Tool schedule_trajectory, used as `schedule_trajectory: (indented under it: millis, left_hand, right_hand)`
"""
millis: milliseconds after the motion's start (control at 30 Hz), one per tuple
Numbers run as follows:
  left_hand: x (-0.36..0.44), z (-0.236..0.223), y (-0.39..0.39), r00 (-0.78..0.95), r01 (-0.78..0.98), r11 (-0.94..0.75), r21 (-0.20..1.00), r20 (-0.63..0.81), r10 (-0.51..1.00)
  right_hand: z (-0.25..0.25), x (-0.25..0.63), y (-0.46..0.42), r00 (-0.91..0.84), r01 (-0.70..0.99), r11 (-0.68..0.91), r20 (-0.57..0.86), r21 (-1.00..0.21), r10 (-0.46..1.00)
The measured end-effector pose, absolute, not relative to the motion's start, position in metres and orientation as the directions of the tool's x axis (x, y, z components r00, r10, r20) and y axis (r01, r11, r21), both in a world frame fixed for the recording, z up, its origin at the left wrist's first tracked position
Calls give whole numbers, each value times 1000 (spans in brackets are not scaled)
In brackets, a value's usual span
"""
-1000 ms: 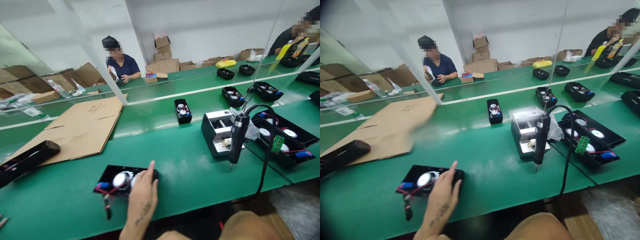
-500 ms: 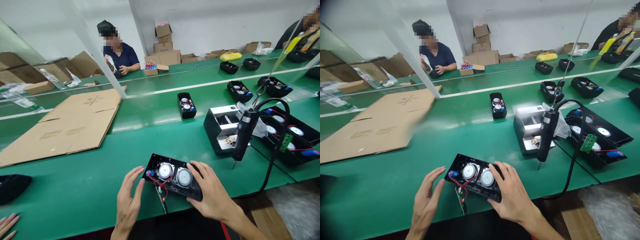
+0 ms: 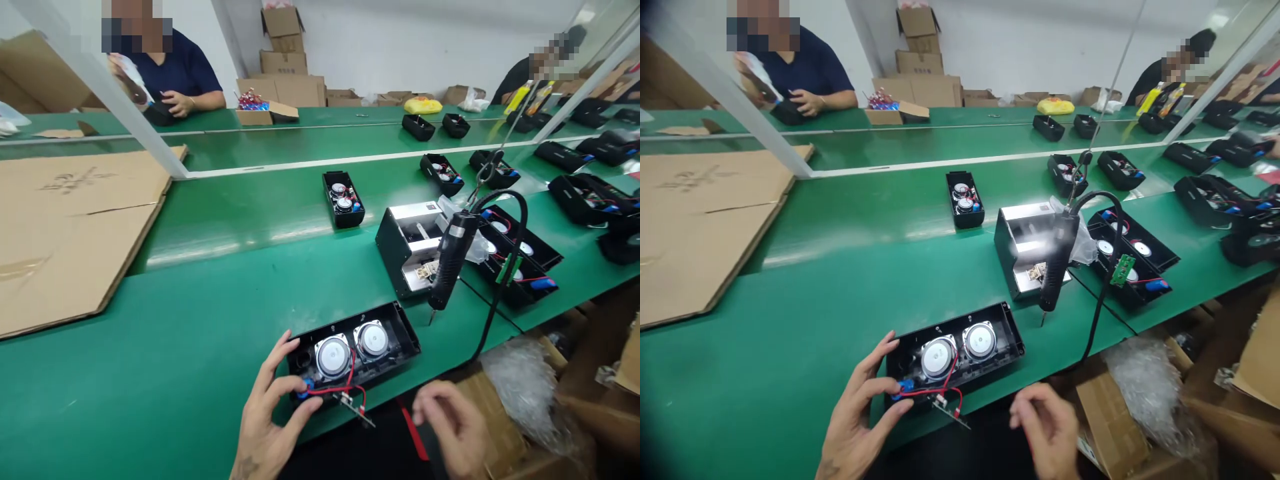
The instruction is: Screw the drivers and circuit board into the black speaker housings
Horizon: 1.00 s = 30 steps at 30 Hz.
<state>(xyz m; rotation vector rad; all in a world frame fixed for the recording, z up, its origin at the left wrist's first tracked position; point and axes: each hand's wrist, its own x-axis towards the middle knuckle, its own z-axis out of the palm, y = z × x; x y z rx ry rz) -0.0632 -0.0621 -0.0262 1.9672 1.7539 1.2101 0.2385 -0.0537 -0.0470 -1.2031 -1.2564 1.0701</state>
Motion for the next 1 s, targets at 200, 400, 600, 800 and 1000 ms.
schedule_trajectory:
  millis: [200,400,600,800,1000]
  left_hand:
    - [-63,-31,-59,-74,664,-274,696,425,902]
    - [-52,-32,-64,-124,641,-278,715,454,882]
    - [-36,-30,-57,-269,608,-231,760,471,840]
    - [-41,-19,-59,-102,727,-267,633,484,869]
    - [-38,-4,-63,174,827,-377,416,449,876]
  right_hand:
    - [-76,155,-102,-95,-436,-391,-390,-811,916]
    - [-27,153,-45,-14,-334,-132,-135,-933,991]
    - [26,162,6,-372,113,391,326,-913,869]
    - [44,193,48,-800,174,853,434,-491,413]
    - [49,196,51,-938,238,928,180,-287,296]
